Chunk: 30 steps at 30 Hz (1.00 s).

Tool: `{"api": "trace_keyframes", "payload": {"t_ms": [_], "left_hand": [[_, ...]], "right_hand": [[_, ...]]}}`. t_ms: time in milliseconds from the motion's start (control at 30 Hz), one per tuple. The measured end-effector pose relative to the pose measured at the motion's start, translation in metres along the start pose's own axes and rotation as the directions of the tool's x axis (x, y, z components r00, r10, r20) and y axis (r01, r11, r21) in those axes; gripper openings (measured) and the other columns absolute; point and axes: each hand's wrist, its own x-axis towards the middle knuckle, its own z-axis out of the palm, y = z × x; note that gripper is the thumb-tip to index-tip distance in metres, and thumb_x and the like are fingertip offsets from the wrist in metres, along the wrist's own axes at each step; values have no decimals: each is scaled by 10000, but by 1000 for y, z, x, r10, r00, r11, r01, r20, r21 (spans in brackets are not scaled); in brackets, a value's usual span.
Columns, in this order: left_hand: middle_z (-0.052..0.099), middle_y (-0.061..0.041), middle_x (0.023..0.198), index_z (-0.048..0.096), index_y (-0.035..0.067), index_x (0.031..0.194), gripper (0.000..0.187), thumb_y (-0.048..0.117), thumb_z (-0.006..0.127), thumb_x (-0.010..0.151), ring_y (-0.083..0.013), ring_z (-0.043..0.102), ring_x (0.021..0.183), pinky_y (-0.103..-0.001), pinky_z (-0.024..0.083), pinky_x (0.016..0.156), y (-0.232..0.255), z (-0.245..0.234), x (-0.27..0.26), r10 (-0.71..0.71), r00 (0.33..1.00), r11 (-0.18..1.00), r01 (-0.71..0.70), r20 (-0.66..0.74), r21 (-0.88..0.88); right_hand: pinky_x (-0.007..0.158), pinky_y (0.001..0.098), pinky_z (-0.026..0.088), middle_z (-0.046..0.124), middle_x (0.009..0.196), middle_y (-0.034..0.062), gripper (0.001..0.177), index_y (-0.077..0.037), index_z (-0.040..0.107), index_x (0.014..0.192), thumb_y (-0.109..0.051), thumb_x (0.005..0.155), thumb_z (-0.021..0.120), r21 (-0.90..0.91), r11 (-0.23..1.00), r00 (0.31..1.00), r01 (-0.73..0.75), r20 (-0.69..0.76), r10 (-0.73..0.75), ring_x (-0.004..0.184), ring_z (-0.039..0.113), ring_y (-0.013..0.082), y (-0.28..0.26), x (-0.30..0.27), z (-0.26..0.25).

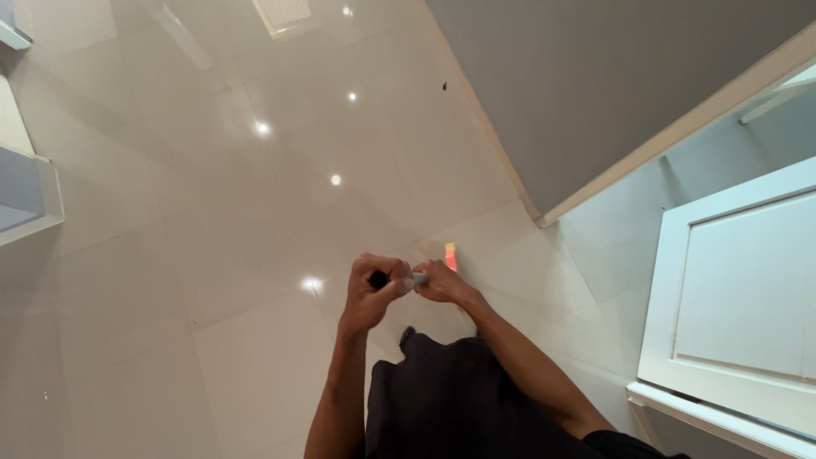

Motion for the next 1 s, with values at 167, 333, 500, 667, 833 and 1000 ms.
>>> {"api": "trace_keyframes", "payload": {"t_ms": [167,333,500,667,833,1000], "left_hand": [[301,4,558,320,55,598,351,-48,601,782,-126,327,530,-318,291,536,-6,-5,-5,35,999,997,-32,39,-65],[437,-14,677,415,52,674,289,-38,622,854,-130,465,708,-324,425,698,-30,7,-13,-83,995,988,74,-63,-133],[524,-6,766,469,76,729,235,-26,631,865,-111,560,843,-327,493,927,-75,30,-23,-239,943,963,199,-234,-182],[440,26,652,402,97,647,385,-5,695,875,-84,482,675,-293,489,713,-112,22,-23,-178,906,983,151,-384,-100],[334,61,544,346,93,560,492,9,727,861,-44,307,524,-268,257,501,-86,11,-12,-109,886,987,152,-451,60],[339,62,531,359,87,555,473,14,720,852,-32,298,510,-266,210,474,-44,33,-3,-42,918,966,138,-395,218]], "right_hand": [[663,492,505,708,767,170,225,-20,683,799,-226,879,729,-128,982,990,-136,19,140,715,664,363,-16,-21,-23],[659,491,505,692,745,196,216,-17,684,763,-202,861,739,-87,978,980,-190,-71,184,704,662,394,39,-39,-26],[672,499,517,683,741,222,165,-14,652,754,-142,835,717,-137,982,975,-131,-198,102,734,659,426,111,-44,-13],[709,500,528,686,805,238,118,-24,661,783,-123,818,713,-140,985,973,-99,-219,66,795,655,444,112,-31,9],[743,482,530,690,849,237,86,-15,661,820,-95,825,691,-67,998,973,19,-230,-34,834,658,429,84,-7,23],[715,433,550,701,802,172,102,17,625,864,-6,787,561,130,991,992,10,-125,7,774,691,301,62,4,21]]}}
